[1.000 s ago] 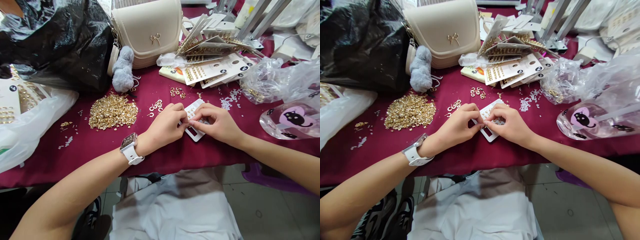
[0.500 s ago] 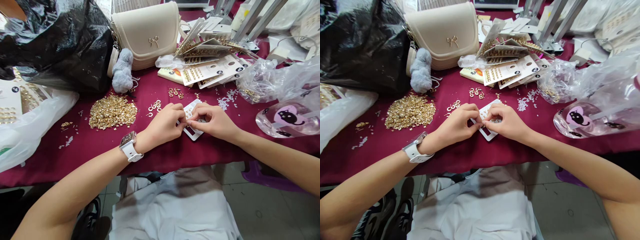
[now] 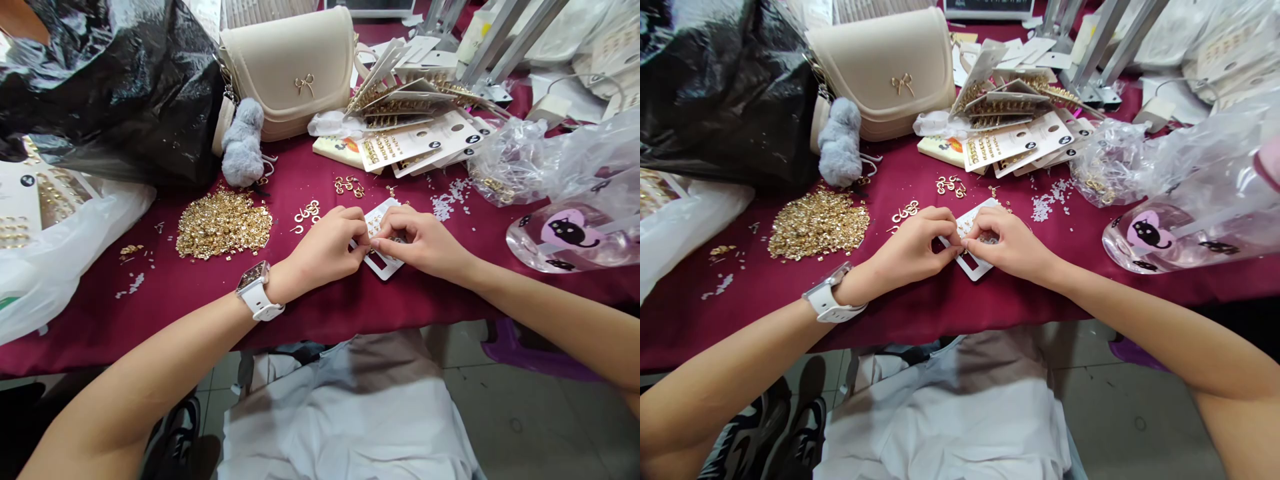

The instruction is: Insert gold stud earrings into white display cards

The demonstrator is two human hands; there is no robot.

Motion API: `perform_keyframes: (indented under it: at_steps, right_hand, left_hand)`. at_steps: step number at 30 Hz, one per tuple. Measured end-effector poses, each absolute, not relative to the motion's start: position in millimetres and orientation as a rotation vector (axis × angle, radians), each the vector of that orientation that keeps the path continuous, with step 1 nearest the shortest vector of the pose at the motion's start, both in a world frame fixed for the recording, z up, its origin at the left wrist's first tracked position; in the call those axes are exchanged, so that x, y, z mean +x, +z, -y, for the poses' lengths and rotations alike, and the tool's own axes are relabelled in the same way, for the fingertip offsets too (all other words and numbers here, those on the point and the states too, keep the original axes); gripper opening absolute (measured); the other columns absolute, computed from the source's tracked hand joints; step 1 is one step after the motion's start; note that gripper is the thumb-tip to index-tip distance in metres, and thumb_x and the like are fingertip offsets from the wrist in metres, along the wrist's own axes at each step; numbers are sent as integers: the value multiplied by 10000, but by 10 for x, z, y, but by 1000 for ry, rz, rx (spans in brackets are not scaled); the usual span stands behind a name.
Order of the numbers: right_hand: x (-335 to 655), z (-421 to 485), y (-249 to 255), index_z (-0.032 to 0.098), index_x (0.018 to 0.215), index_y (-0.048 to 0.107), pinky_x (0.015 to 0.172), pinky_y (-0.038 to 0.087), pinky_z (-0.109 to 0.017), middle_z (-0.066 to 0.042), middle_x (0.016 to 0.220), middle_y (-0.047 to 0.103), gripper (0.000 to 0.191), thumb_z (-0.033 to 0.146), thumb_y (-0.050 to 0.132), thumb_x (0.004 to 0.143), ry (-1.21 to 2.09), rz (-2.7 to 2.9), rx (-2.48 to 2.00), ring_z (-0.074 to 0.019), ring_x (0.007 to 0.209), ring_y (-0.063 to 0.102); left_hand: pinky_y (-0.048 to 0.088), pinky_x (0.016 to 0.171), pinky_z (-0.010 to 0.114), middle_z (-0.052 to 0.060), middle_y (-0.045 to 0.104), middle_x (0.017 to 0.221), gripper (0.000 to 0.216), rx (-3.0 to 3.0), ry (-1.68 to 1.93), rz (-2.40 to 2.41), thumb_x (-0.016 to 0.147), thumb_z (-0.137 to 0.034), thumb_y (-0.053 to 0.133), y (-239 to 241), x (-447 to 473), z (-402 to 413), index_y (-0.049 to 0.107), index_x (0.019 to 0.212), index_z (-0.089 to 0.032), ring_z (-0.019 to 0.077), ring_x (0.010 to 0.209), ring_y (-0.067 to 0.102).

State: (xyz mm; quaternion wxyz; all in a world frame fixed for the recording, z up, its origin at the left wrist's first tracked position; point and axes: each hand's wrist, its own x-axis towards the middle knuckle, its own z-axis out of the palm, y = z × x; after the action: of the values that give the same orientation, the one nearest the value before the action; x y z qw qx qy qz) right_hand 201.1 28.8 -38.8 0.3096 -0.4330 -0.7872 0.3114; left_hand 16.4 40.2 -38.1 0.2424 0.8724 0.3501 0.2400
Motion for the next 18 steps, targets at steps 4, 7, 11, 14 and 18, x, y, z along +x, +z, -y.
perform_keyframes:
  at_steps: [4, 7, 11, 14, 18]
  right_hand:
    - [2011, -294, -370, 187, 618, 576, 660, 342, -294, -4, 654, 546, 184, 259, 609, 785, 831, 2114, -1149, -130, 675, 450]
    - [2013, -307, -360, 187, 618, 577, 665, 336, -298, -5, 653, 539, 183, 263, 603, 782, 839, 2141, -1145, -133, 678, 449]
    - [2019, -317, -362, 193, 626, 574, 662, 335, -299, -4, 652, 536, 170, 261, 600, 780, 838, 2158, -1140, -137, 680, 449]
    - [2024, -310, -366, 194, 624, 566, 647, 332, -294, 1, 645, 514, 171, 246, 598, 784, 806, 2164, -1129, -133, 666, 429]
    - [2026, -295, -372, 189, 629, 574, 639, 326, -287, 4, 646, 493, 163, 236, 609, 781, 784, 2157, -1120, -129, 666, 417]
  left_hand:
    - [396, 723, 258, 18, 573, 759, 166, 2391, 669, -965, 766, -71, 602, -400, 171, -390, 582, 615, -136, 140, 750, 510]
    - [390, 714, 255, 16, 564, 745, 183, 2396, 682, -962, 773, -77, 594, -408, 169, -387, 568, 602, -137, 137, 738, 498]
    - [384, 718, 259, 12, 552, 729, 184, 2408, 678, -939, 783, -77, 584, -416, 164, -389, 572, 609, -135, 131, 718, 492]
    - [382, 713, 255, 12, 553, 738, 177, 2409, 677, -943, 777, -74, 584, -421, 165, -384, 571, 612, -137, 133, 728, 489]
    - [382, 710, 251, 12, 554, 743, 168, 2404, 675, -961, 770, -79, 591, -416, 165, -376, 569, 615, -139, 135, 741, 487]
